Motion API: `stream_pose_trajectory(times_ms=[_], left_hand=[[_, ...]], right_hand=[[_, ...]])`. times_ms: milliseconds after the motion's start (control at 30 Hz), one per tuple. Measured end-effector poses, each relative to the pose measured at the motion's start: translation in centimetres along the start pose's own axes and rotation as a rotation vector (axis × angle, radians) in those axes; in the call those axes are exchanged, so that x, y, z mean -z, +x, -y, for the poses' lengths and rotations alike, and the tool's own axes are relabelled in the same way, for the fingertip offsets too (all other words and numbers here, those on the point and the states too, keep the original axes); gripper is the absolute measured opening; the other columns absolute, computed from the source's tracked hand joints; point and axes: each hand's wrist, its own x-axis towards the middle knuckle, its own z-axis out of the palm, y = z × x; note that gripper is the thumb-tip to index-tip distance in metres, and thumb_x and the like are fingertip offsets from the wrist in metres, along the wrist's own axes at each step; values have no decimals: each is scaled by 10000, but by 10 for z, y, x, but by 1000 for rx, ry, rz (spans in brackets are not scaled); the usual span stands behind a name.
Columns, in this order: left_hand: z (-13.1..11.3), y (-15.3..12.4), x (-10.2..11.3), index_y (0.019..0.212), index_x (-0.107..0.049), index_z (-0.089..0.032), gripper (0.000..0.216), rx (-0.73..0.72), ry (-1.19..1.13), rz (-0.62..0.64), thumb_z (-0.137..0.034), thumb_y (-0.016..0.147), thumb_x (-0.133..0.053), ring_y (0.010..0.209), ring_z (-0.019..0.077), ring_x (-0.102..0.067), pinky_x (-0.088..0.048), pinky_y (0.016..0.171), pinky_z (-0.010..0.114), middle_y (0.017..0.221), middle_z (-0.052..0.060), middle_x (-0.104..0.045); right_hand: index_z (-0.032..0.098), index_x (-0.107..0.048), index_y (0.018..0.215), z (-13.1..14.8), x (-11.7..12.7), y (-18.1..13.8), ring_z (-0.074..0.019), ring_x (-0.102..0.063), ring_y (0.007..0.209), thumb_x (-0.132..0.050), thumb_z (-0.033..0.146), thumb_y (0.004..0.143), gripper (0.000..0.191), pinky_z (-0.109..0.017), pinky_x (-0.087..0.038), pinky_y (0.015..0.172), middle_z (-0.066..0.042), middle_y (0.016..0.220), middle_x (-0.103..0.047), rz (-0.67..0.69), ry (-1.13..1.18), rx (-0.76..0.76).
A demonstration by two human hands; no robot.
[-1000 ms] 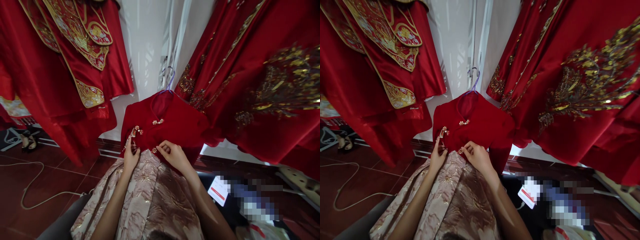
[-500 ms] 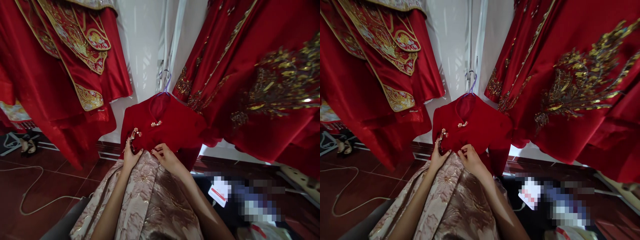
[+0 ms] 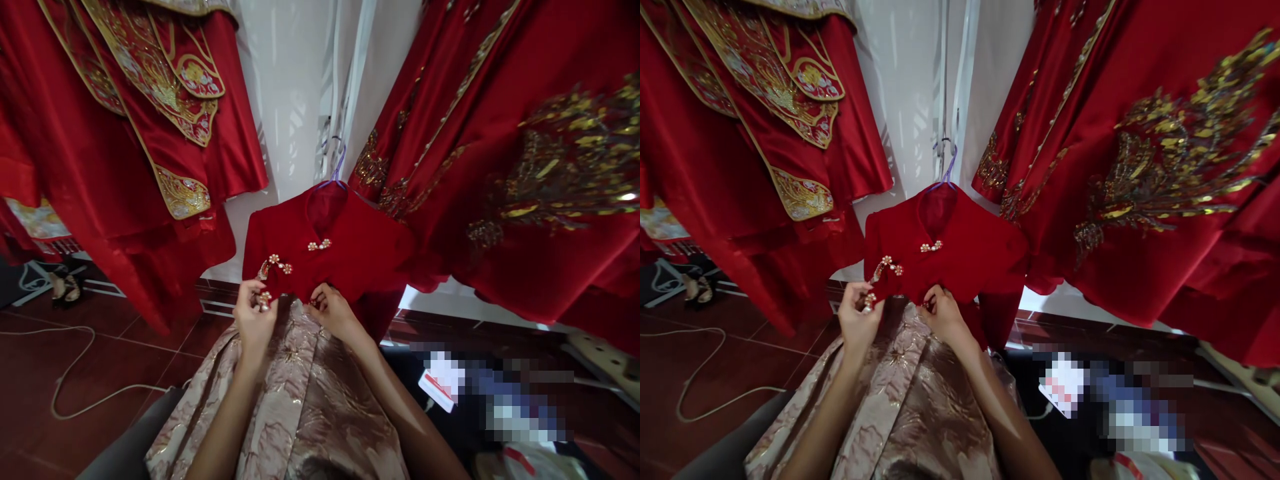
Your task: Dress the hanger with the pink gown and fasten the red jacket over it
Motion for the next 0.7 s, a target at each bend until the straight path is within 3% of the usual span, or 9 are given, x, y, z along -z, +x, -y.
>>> stream_pose_trajectory(times_ms=[67,233,333,500,700], left_hand=[[-1,-17,-17,916,-499,-205,276,-18,33,77,-140,672,-612,628,93,-512,-400,581,185,761,-33,-528],[37,-43,-43,1002,-570,-220,292,4,218,333,-172,716,-597,607,113,-498,-399,601,214,663,-44,-493],[45,-44,-39,1065,-610,-226,308,-42,234,318,-243,758,-602,674,127,-525,-428,653,237,747,-9,-532],[36,-48,-25,1069,-653,-222,282,-93,110,338,-280,799,-597,810,145,-581,-466,756,265,877,35,-593],[39,-55,-25,1008,-612,-175,239,78,-116,295,-283,796,-616,803,136,-618,-493,783,273,896,40,-647]], right_hand=[[195,-482,810,-3,6,2,-113,-525,582,-619,235,716,170,-234,-425,574,1,723,-553,-44,-17,-29],[208,-452,769,-10,25,5,-118,-550,551,-632,248,703,195,-245,-427,556,26,649,-559,-60,18,-116],[199,-472,779,-4,42,0,-118,-564,543,-661,304,698,231,-245,-444,531,24,639,-570,10,159,-167],[156,-578,842,27,68,-15,-129,-635,670,-685,366,715,268,-277,-516,665,-34,754,-659,450,487,-137],[183,-653,839,44,56,-20,-131,-639,756,-601,237,788,92,-262,-498,704,-27,831,-688,356,304,44]])
